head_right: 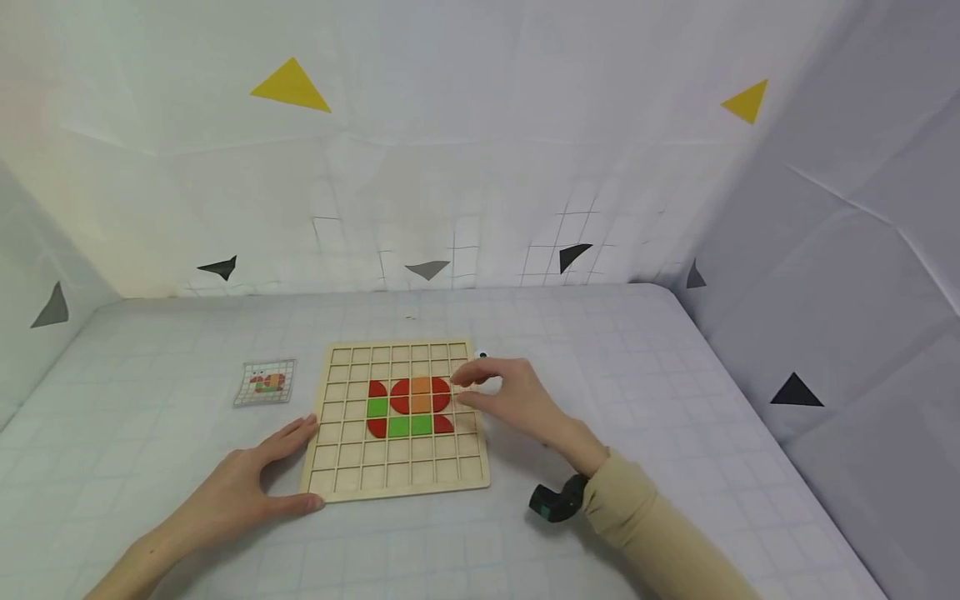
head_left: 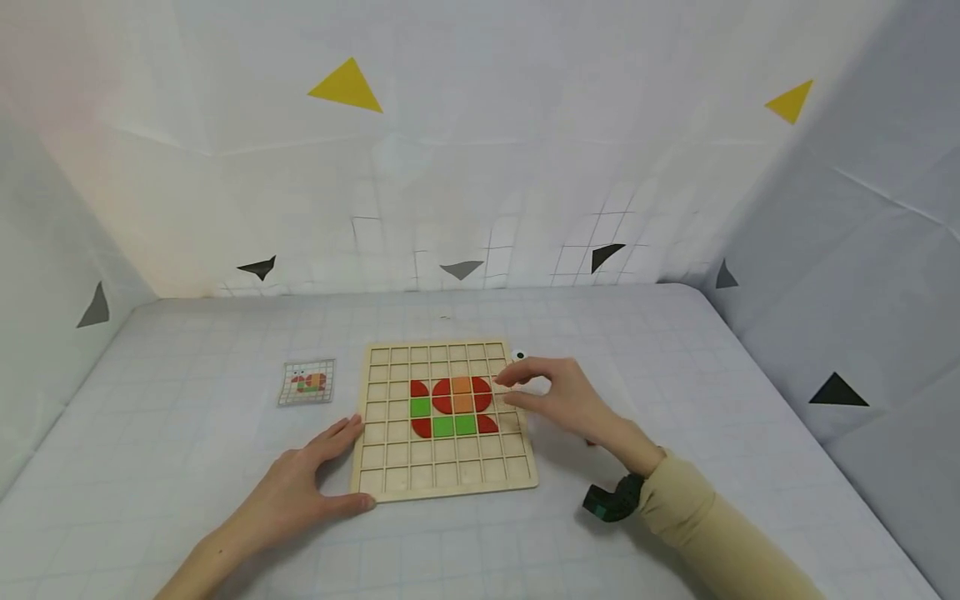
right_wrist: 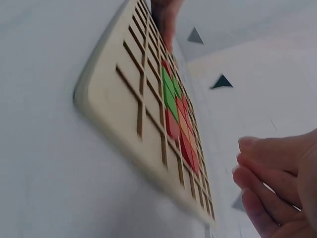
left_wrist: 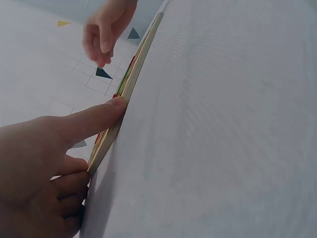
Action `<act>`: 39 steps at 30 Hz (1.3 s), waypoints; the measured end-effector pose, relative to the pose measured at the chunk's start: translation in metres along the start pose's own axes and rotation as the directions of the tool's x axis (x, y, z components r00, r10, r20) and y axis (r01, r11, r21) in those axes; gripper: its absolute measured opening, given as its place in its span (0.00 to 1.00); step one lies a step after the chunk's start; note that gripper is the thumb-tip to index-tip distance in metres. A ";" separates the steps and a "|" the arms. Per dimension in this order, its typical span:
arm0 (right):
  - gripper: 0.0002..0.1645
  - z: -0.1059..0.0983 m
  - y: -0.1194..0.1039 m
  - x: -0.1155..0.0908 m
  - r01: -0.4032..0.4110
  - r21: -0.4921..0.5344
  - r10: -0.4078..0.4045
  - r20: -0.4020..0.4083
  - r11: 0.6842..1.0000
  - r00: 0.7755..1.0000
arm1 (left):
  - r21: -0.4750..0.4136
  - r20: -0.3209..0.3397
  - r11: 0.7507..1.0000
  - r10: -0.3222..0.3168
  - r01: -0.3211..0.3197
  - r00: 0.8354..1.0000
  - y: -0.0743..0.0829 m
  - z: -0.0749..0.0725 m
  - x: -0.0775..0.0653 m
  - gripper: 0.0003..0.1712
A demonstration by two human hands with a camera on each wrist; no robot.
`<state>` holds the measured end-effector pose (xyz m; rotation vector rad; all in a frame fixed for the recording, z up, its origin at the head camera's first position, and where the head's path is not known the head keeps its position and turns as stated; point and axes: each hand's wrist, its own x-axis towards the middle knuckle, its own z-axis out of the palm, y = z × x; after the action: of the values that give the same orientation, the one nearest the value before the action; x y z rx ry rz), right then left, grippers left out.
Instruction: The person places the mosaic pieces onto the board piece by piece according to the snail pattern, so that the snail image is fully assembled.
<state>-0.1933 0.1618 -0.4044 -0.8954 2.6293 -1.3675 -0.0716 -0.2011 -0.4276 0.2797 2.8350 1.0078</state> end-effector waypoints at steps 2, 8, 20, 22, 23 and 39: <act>0.13 -0.014 0.007 -0.009 -0.011 0.001 0.011 0.002 1.000 1.000 | -0.004 0.001 1.000 0.001 -0.001 1.000 0.000 0.000 0.000 0.58; 0.16 -0.047 0.026 -0.032 -0.083 -0.007 0.083 0.059 0.997 0.995 | 0.009 0.007 1.000 -0.008 0.008 1.000 0.001 -0.001 0.000 0.58; 0.19 -0.075 0.060 -0.061 -0.094 0.034 0.086 0.183 0.995 0.979 | 0.002 0.018 1.000 -0.025 0.024 1.000 0.001 0.000 0.000 0.59; 0.18 -0.078 0.063 -0.062 -0.091 0.038 0.081 0.216 0.995 0.973 | 0.004 0.015 1.000 -0.027 0.027 1.000 0.001 0.000 0.000 0.59; 0.17 -0.079 0.063 -0.062 -0.093 0.042 0.080 0.236 0.995 0.968 | 0.001 0.013 1.000 -0.028 0.028 1.000 0.001 0.000 0.000 0.60; 0.27 -0.076 0.071 -0.063 -0.026 0.059 0.003 0.369 0.998 0.930 | 0.010 0.016 1.000 -0.023 0.022 1.000 0.001 0.000 0.000 0.60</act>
<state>-0.1966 0.2810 -0.4261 -1.0085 2.2930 -1.1376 -0.0720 -0.2004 -0.4268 0.2553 2.8227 0.9829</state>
